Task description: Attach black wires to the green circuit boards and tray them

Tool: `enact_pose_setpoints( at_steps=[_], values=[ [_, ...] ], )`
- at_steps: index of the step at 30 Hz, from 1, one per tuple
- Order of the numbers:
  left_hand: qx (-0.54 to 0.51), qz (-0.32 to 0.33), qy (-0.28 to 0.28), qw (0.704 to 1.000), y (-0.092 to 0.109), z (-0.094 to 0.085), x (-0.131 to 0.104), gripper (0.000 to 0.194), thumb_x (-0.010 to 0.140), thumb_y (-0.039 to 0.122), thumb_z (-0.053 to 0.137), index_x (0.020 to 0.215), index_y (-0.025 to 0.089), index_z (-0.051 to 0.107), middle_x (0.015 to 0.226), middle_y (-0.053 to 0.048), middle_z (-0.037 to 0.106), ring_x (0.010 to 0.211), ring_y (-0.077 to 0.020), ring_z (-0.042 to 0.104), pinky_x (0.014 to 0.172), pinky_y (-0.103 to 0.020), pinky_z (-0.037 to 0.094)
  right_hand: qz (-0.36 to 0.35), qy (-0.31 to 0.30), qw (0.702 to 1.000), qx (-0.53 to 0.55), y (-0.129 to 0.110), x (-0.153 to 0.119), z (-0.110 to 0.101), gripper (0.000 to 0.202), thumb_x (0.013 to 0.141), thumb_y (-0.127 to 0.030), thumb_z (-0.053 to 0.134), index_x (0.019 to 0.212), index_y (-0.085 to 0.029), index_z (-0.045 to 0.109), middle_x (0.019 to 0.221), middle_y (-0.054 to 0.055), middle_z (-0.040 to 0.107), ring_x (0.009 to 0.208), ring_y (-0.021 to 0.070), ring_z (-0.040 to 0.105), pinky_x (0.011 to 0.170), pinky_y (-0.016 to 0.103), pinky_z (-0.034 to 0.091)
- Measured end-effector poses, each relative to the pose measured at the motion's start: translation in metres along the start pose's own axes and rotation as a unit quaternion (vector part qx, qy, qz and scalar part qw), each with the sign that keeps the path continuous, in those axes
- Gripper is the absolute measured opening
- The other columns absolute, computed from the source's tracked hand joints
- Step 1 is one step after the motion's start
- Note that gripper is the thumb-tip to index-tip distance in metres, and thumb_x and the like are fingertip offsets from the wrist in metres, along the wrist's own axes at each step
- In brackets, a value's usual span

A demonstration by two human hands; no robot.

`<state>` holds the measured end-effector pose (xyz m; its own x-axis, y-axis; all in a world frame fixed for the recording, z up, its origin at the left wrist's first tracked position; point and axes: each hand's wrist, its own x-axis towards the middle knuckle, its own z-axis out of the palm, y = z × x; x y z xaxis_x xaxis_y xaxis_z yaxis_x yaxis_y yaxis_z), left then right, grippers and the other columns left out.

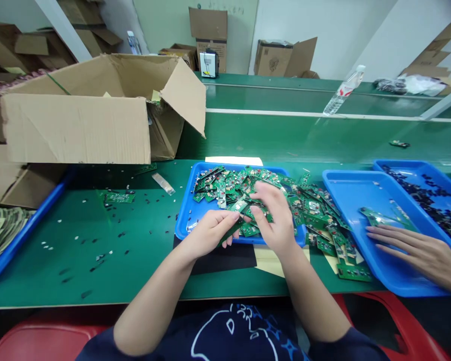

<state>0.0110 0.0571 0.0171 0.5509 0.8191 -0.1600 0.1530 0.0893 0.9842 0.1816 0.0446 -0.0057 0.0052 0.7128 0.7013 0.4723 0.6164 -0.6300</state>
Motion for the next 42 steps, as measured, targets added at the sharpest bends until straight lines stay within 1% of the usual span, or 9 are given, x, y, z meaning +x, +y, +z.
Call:
enact_pose_setpoints(
  at_steps=[3,5,10,19,23,25,28,31,42],
  values=[
    [0.0,0.078,0.091,0.993,-0.001,-0.003,0.0,0.038,0.088,0.043,0.043,0.093,0.013,0.067,0.076,-0.005,0.061,0.063,-0.0125,0.056,0.058,-0.025,0.048,0.039,0.137,0.99,0.002,0.003,-0.001,-0.004,0.045,0.084,-0.019,0.053,0.127,-0.024,0.041,0.116,0.012,0.055,0.097,0.0215,0.06,0.089,0.045,0.048],
    [0.034,0.146,0.145,0.978,-0.004,-0.006,0.001,0.036,0.088,0.04,0.044,0.108,0.016,0.063,0.09,-0.007,0.062,0.077,-0.0149,0.057,0.071,-0.028,0.049,0.048,0.182,0.982,0.004,0.003,-0.002,-0.006,0.028,0.085,-0.02,0.05,0.113,-0.022,0.051,0.096,0.009,0.061,0.086,0.0198,0.062,0.079,0.04,0.052],
    [0.174,0.273,0.165,0.932,-0.01,-0.008,0.004,0.036,0.084,0.029,0.056,0.119,0.023,0.056,0.102,-0.007,0.059,0.093,-0.0179,0.055,0.084,-0.033,0.046,0.031,-0.003,0.999,0.04,-0.005,-0.005,0.0,0.009,0.079,-0.021,0.059,0.088,-0.02,0.061,0.079,0.005,0.065,0.068,0.0175,0.061,0.062,0.033,0.052],
    [0.256,0.312,0.161,0.901,-0.014,-0.001,0.006,0.028,0.083,0.027,0.058,0.11,0.022,0.061,0.095,-0.007,0.061,0.09,-0.0177,0.057,0.08,-0.032,0.048,-0.021,0.004,1.0,0.019,-0.007,-0.003,0.004,0.013,0.081,-0.013,0.056,0.085,-0.022,0.064,0.08,0.005,0.067,0.077,0.019,0.064,0.069,0.035,0.054],
    [0.253,0.3,0.23,0.891,-0.016,-0.006,0.007,0.028,0.086,0.03,0.054,0.111,0.02,0.061,0.096,-0.008,0.063,0.089,-0.0174,0.059,0.078,-0.031,0.05,-0.046,-0.059,0.997,0.033,-0.006,-0.003,-0.001,0.018,0.081,-0.012,0.055,0.09,-0.022,0.067,0.089,0.008,0.069,0.083,0.0196,0.064,0.072,0.036,0.055],
    [0.251,0.319,0.272,0.873,-0.016,-0.009,0.007,0.03,0.085,0.03,0.055,0.113,0.02,0.06,0.101,-0.008,0.063,0.093,-0.0181,0.059,0.081,-0.032,0.051,0.019,-0.091,0.993,0.075,-0.006,-0.003,-0.001,0.02,0.081,-0.016,0.055,0.097,-0.022,0.066,0.096,0.008,0.068,0.086,0.0195,0.064,0.076,0.036,0.055],
    [0.293,0.379,0.276,0.834,-0.017,-0.011,0.007,0.03,0.083,0.027,0.059,0.113,0.022,0.06,0.107,-0.008,0.063,0.1,-0.0196,0.059,0.092,-0.037,0.047,0.205,-0.097,0.953,0.2,-0.006,-0.004,0.002,0.017,0.084,-0.029,0.054,0.095,-0.02,0.064,0.091,0.007,0.069,0.075,0.0173,0.066,0.069,0.033,0.056],
    [0.345,0.415,0.243,0.806,-0.02,-0.01,0.008,0.027,0.083,0.025,0.059,0.11,0.024,0.061,0.11,-0.007,0.063,0.103,-0.02,0.059,0.097,-0.043,0.045,0.337,-0.143,0.866,0.34,-0.007,-0.006,0.006,0.028,0.082,-0.044,0.054,0.074,-0.018,0.062,0.068,0.003,0.067,0.057,0.0149,0.063,0.057,0.03,0.055],
    [0.324,0.408,0.263,0.812,-0.018,-0.009,0.006,0.032,0.077,0.023,0.066,0.109,0.026,0.064,0.093,-0.005,0.067,0.082,-0.0153,0.063,0.073,-0.027,0.054,0.395,-0.201,0.762,0.472,-0.014,-0.003,0.009,0.03,0.074,-0.042,0.065,0.06,-0.017,0.056,0.052,-0.002,0.058,0.045,0.0101,0.055,0.047,0.023,0.045]
  ],
)
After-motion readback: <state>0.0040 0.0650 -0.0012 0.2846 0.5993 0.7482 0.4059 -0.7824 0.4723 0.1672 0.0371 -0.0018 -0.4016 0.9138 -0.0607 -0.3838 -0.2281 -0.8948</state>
